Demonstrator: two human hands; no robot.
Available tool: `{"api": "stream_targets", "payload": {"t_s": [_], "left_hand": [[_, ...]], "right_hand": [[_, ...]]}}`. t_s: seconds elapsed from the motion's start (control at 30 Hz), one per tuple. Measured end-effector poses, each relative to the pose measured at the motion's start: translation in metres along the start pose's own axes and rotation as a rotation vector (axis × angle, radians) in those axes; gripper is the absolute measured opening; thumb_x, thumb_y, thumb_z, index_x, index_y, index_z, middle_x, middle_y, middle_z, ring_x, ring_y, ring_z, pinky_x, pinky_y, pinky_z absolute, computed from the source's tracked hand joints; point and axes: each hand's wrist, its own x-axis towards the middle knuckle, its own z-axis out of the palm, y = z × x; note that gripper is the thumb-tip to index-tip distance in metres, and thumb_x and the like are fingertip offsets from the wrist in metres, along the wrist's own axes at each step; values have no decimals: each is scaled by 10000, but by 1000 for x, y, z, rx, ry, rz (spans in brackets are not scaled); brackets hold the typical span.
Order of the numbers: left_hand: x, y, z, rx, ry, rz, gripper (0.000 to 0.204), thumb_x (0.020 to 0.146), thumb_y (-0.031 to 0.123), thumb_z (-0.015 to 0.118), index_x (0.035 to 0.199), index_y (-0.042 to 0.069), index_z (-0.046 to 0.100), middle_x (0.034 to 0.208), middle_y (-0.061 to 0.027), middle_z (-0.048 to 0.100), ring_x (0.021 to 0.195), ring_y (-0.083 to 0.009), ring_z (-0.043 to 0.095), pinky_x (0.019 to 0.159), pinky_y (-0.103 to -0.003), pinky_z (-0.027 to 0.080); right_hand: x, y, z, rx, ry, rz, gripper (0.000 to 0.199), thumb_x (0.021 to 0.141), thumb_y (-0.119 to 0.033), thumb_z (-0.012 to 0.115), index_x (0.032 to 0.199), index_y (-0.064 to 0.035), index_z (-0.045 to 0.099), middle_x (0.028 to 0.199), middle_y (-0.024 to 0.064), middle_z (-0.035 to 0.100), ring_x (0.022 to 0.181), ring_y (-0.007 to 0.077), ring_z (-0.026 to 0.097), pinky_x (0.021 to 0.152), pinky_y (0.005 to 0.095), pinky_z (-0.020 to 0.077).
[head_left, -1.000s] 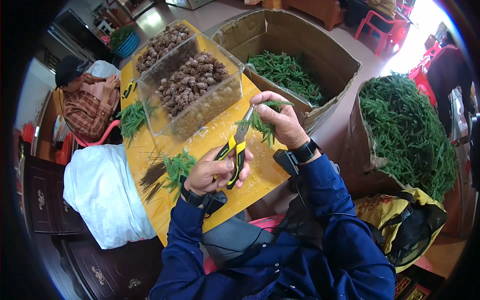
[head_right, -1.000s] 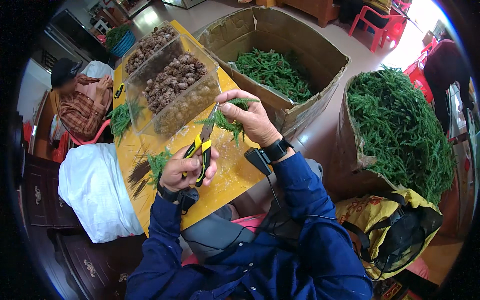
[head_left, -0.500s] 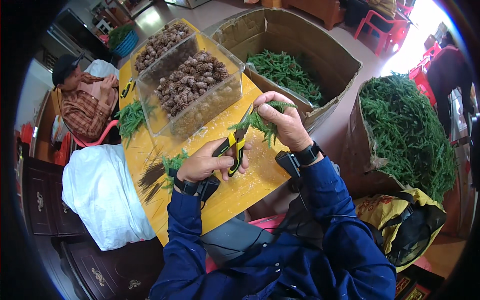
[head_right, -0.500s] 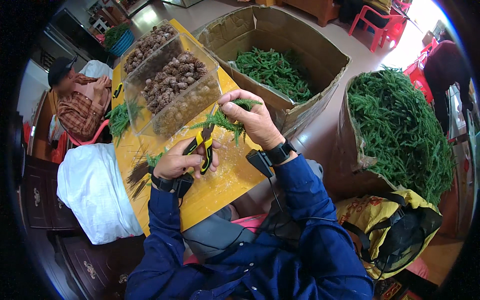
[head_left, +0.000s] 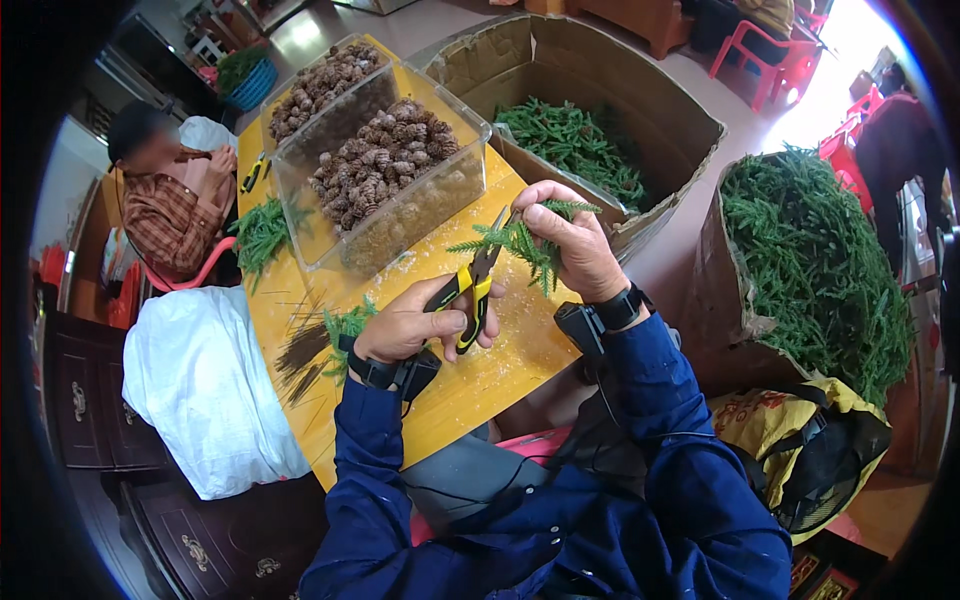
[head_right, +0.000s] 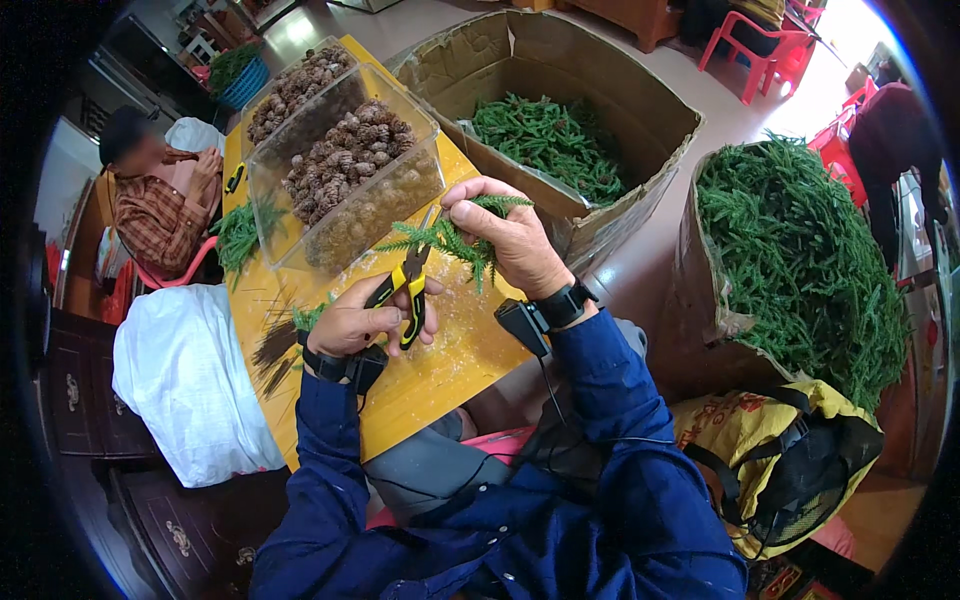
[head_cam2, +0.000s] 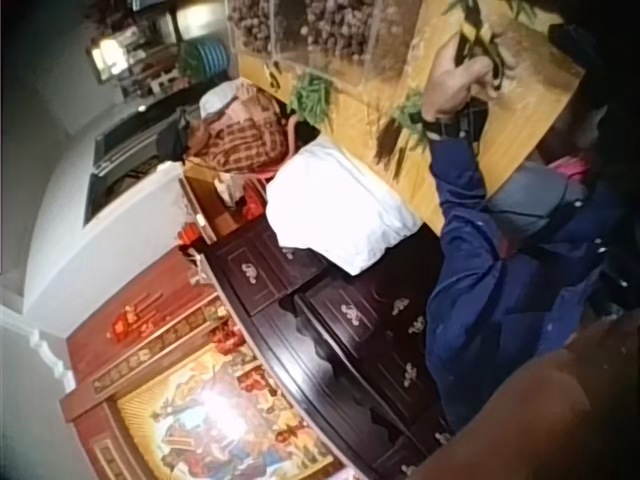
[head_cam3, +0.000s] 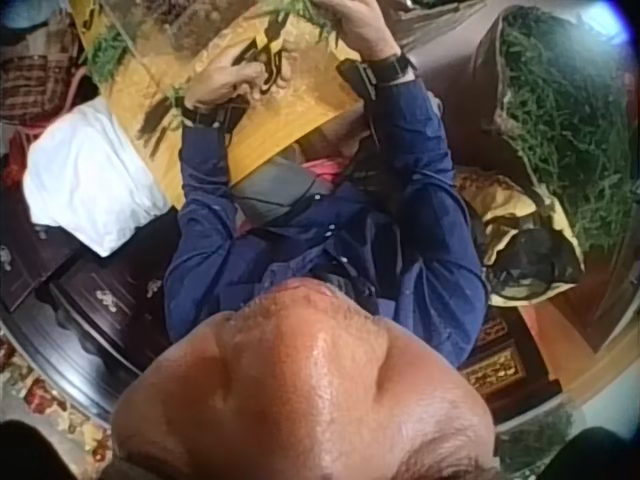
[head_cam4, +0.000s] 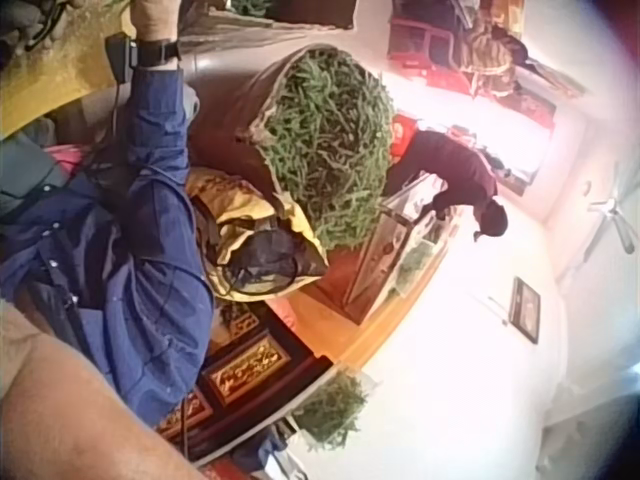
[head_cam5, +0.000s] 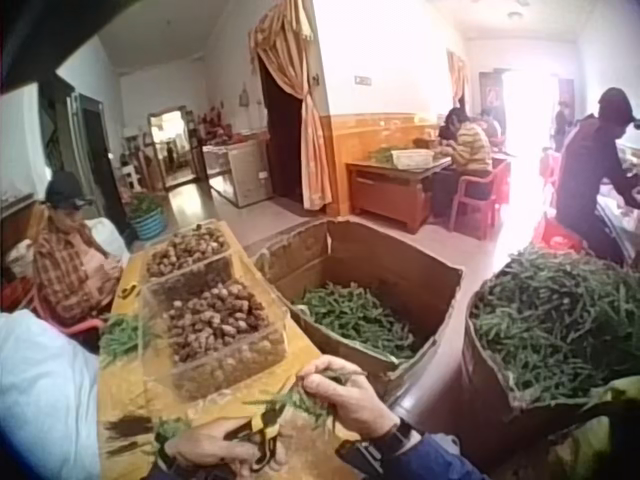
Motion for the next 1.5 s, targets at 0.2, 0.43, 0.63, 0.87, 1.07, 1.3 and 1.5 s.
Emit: {"api": "stream_targets", "payload": {"t_s": [0.2,0.43,0.63,0.87,1.07,1.3,1.5], "left_hand": [[0,-3,-4,-47,-65,15,627,914,278,620,1429,-34,443,993,-119,659,788,-120,640,530,-174,445],[1,-6,-3,30,-13,46,624,942,314,615,1430,-35,442,972,-114,657,770,-110,637,518,-167,427],[1,-1,-1,15,-22,44,638,938,316,627,1432,-39,436,991,-123,656,820,-130,657,530,-178,467],[4,-12,-4,-132,-135,44,652,935,310,644,1432,-51,425,1010,-148,658,858,-158,674,533,-186,486],[8,-17,-4,-157,-142,66,619,967,312,620,1426,-53,421,998,-167,658,803,-173,674,515,-185,472],[-1,-31,3,-326,-137,67,568,993,317,597,1377,-72,442,915,-186,638,684,-186,630,507,-232,447],[-6,-40,23,-567,-173,125,546,973,274,610,1330,-106,450,824,-203,609,621,-246,594,579,-348,494]], "right_hand": [[0,0,2,13,7,7,175,946,-161,695,1083,-72,635,937,-31,622,772,26,535,691,175,438],[2,2,-3,32,4,36,188,937,-179,709,1070,-68,635,899,-34,626,735,24,533,671,174,441],[3,5,-7,107,-10,85,203,933,-181,708,1066,-52,626,923,-6,643,786,50,589,726,199,487],[3,7,-12,227,-68,140,202,936,-160,690,1079,-42,609,975,31,652,866,96,634,808,249,521],[2,5,-13,226,-113,163,201,934,-162,694,1075,-49,607,977,32,650,878,98,636,820,253,522],[2,1,-7,69,-127,133,183,924,-182,713,1033,-64,626,951,14,633,800,65,577,725,222,481],[-2,-2,-7,-7,-188,51,181,916,-177,726,1013,-52,639,930,-4,622,752,51,535,666,201,443]]}}
